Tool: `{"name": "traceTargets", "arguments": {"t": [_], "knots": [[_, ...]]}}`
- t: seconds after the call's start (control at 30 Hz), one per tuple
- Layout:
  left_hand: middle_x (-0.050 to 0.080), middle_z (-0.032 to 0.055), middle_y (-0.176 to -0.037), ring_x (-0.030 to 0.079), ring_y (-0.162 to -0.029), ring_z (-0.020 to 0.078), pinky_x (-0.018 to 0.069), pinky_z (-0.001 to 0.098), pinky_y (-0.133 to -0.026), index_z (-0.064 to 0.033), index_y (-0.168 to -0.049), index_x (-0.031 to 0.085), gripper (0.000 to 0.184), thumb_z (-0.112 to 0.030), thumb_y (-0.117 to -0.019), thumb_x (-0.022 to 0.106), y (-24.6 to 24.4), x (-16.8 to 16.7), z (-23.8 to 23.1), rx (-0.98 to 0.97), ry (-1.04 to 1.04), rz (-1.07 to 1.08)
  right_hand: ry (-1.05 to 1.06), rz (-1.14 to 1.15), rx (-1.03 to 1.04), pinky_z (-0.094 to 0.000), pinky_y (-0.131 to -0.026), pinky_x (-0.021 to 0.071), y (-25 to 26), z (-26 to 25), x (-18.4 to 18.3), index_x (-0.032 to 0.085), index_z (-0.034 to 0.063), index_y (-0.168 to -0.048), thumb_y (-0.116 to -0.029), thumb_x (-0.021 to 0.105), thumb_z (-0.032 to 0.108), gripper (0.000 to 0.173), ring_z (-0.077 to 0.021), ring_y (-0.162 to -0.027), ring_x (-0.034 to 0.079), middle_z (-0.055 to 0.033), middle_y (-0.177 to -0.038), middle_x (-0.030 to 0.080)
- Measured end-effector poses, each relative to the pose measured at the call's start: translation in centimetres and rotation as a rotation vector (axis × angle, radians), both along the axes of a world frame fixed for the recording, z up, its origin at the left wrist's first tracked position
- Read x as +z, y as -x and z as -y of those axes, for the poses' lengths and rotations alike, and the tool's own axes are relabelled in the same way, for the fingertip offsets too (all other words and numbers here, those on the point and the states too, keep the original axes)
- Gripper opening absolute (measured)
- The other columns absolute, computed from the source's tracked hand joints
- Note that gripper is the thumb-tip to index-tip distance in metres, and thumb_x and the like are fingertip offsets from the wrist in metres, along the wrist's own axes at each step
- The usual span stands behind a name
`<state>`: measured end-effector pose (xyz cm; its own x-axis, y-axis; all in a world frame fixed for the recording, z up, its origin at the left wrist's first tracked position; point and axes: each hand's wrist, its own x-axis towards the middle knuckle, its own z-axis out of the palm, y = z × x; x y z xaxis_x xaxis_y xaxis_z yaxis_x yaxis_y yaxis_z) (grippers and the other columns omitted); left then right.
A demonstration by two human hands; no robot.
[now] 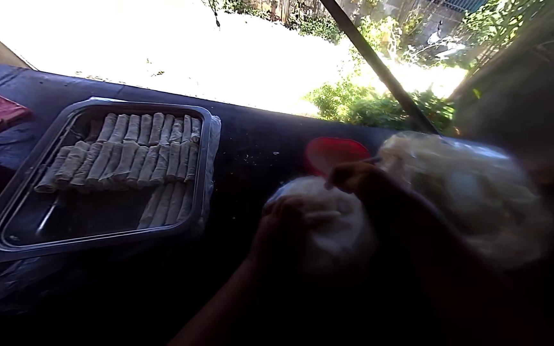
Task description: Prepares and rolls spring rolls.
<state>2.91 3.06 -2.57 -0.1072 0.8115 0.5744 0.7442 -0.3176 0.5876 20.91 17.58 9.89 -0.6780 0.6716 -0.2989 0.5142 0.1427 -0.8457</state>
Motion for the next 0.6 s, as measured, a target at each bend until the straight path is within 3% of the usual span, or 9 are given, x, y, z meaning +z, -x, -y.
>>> {"name": "traceTargets", "arguments": {"t": [0.13, 0.27, 0.4, 0.6], "knots": [[0.072, 0.0048, -0.102, 0.069, -0.101, 0.0179, 0.0515, 0.0417, -0.100, -0.0054, -0.117, 0.059, 0.042, -0.040, -0.0964, 0.069, 0.0, 0.2, 0.0, 0.004, 0.025, 0.006, -0.232, 0.096, 0.154, -0.0290, -0.085, 0.0531, 1.0, 2.1, -1.0, 0.074, 0.0128, -0.104, -0.1020, 0.050, 0.002, 0.027, -0.0080, -0.095, 0.063, -0.0004, -0.103, 0.068], [0.071, 0.0072, -0.106, 0.069, -0.103, 0.0187, 0.0540, 0.0405, -0.099, -0.0048, -0.116, 0.061, 0.046, -0.045, -0.0963, 0.068, -0.2, 0.2, 0.1, 0.035, 0.048, 0.027, -0.439, 0.247, 0.261, -0.0423, -0.095, 0.0516, 2.0, 2.8, -3.3, 0.075, 0.0208, -0.114, -0.0992, 0.056, 0.011, 0.026, -0.0167, -0.108, 0.062, -0.0024, -0.110, 0.066], [0.071, 0.0082, -0.102, 0.069, -0.100, 0.0202, 0.0553, 0.0418, -0.095, -0.0041, -0.114, 0.060, 0.049, -0.051, -0.0975, 0.064, 0.0, 0.2, 0.1, 0.041, 0.029, -0.001, -0.716, 0.212, 0.333, -0.0451, -0.094, 0.0514, 1.8, 2.8, -5.3, 0.076, 0.0221, -0.114, -0.0954, 0.057, 0.009, 0.029, -0.0212, -0.101, 0.063, -0.0038, -0.097, 0.066], [0.072, 0.0061, -0.099, 0.070, -0.098, 0.0190, 0.0542, 0.0404, -0.095, -0.0048, -0.110, 0.061, 0.042, -0.044, -0.0974, 0.066, 0.0, 0.3, 0.0, 0.043, 0.049, -0.012, -0.765, 0.109, 0.293, -0.0424, -0.094, 0.0497, -0.2, 2.4, -4.7, 0.077, 0.0257, -0.110, -0.0976, 0.053, 0.007, 0.033, -0.0144, -0.103, 0.061, 0.0022, -0.099, 0.065]]}}
